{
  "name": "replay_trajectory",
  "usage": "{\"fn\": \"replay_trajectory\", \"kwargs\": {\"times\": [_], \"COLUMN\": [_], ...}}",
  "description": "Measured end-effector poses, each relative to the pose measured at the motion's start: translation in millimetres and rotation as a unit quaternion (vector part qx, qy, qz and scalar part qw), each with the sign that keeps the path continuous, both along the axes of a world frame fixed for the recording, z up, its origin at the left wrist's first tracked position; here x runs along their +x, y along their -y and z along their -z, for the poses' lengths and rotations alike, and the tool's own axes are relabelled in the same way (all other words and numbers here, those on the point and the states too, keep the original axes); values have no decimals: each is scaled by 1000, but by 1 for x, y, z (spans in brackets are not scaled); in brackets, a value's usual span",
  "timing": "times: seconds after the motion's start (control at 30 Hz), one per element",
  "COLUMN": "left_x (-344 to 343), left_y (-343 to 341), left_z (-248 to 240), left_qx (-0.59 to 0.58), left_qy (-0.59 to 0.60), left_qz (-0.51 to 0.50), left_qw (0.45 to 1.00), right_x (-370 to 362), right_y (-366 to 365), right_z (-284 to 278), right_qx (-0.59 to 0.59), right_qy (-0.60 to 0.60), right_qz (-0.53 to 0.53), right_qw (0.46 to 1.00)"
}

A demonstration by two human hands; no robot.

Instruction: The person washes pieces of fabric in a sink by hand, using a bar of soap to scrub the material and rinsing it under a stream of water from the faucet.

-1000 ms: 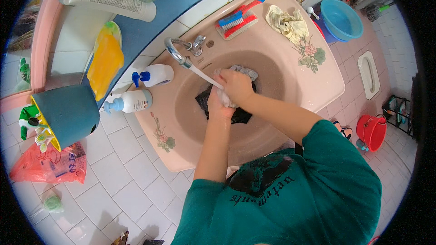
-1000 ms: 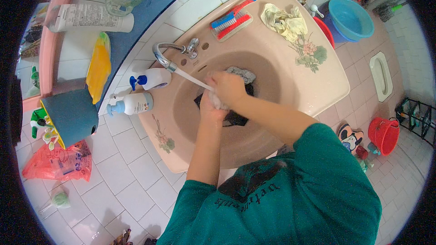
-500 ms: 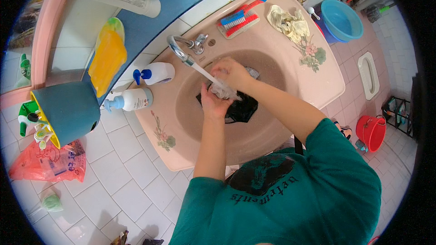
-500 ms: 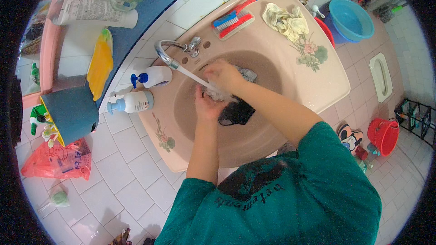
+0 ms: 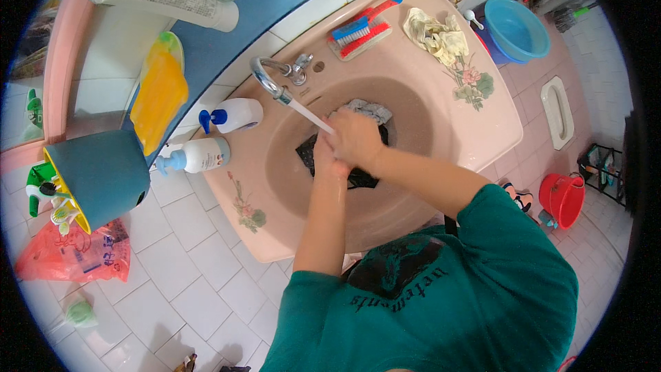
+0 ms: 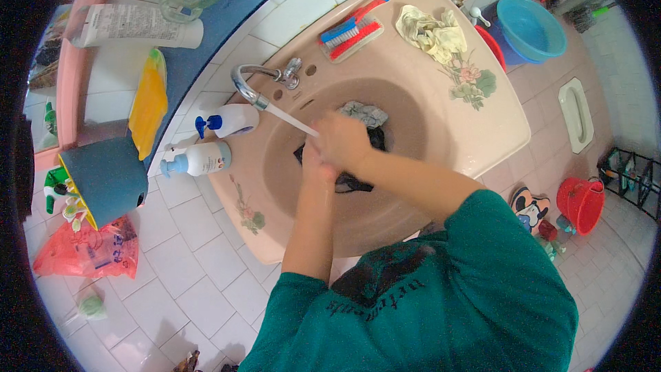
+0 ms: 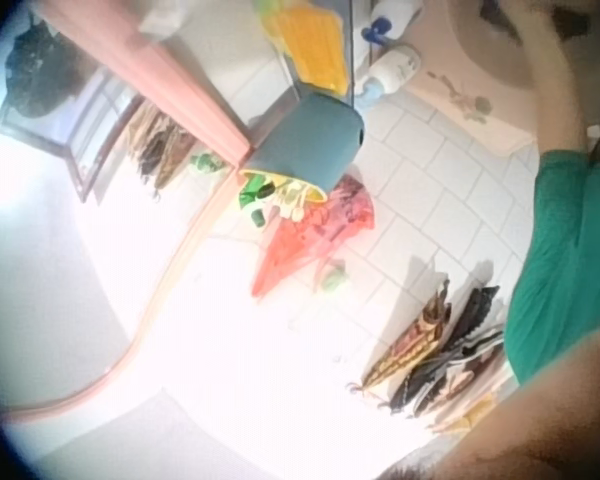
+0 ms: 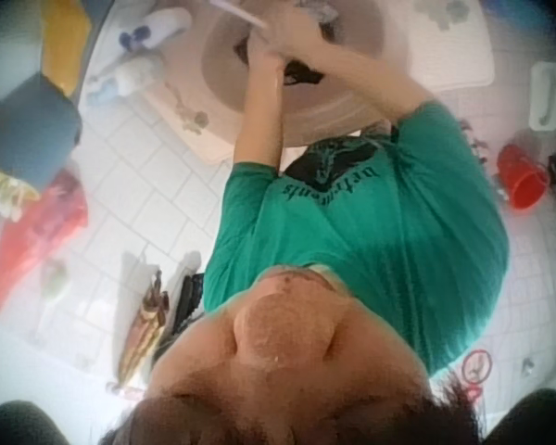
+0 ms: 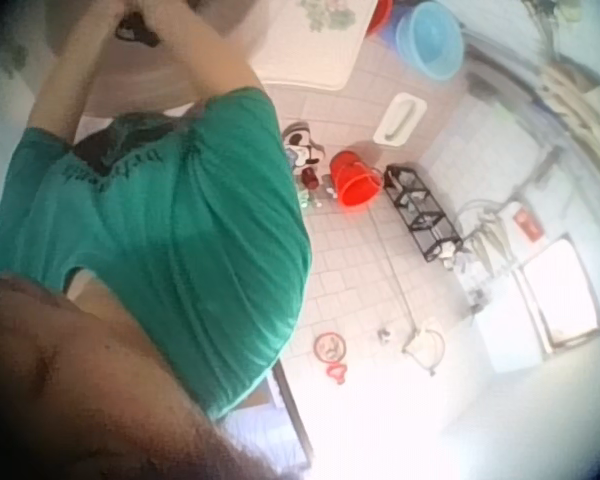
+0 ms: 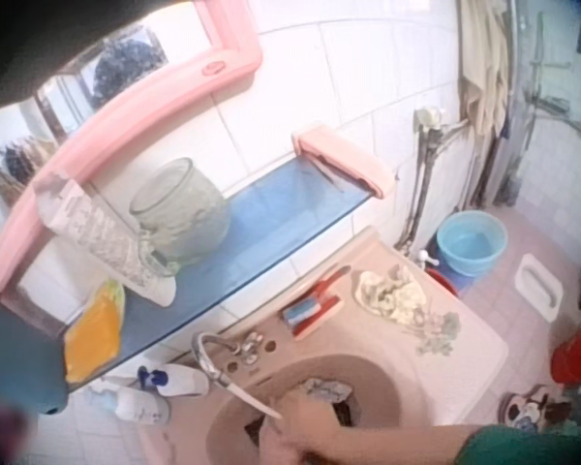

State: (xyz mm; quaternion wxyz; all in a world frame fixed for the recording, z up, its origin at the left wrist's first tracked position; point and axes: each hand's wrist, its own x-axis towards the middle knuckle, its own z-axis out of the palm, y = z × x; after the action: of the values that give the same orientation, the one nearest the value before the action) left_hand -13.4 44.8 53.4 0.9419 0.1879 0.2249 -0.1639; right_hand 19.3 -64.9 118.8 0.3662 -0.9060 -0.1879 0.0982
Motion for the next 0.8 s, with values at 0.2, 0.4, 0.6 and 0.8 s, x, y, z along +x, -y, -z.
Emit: {"fn": "replay_trajectory", "kwargs": {"times": [0.2, 0.4, 0.6, 0.8], "left_x": [-12, -9, -10, 7], "left_y": [0, 23, 1, 9], "left_z": [12, -30, 21, -39], "left_qx": [46, 55, 88, -44], "left_qy": [-30, -58, -26, -111], "left_qz": [-41, -38, -6, -141], "left_qw": [998, 996, 996, 983], "right_x": [-23, -15, -8, 36], "right_y": [-12, -8, -11, 8], "right_z": [15, 31, 24, 49], "right_qx": [106, 141, 21, 275], "right_qy": [-4, 54, -51, -263], "right_qz": [64, 93, 14, 76], "right_qw": [992, 984, 998, 922]}}
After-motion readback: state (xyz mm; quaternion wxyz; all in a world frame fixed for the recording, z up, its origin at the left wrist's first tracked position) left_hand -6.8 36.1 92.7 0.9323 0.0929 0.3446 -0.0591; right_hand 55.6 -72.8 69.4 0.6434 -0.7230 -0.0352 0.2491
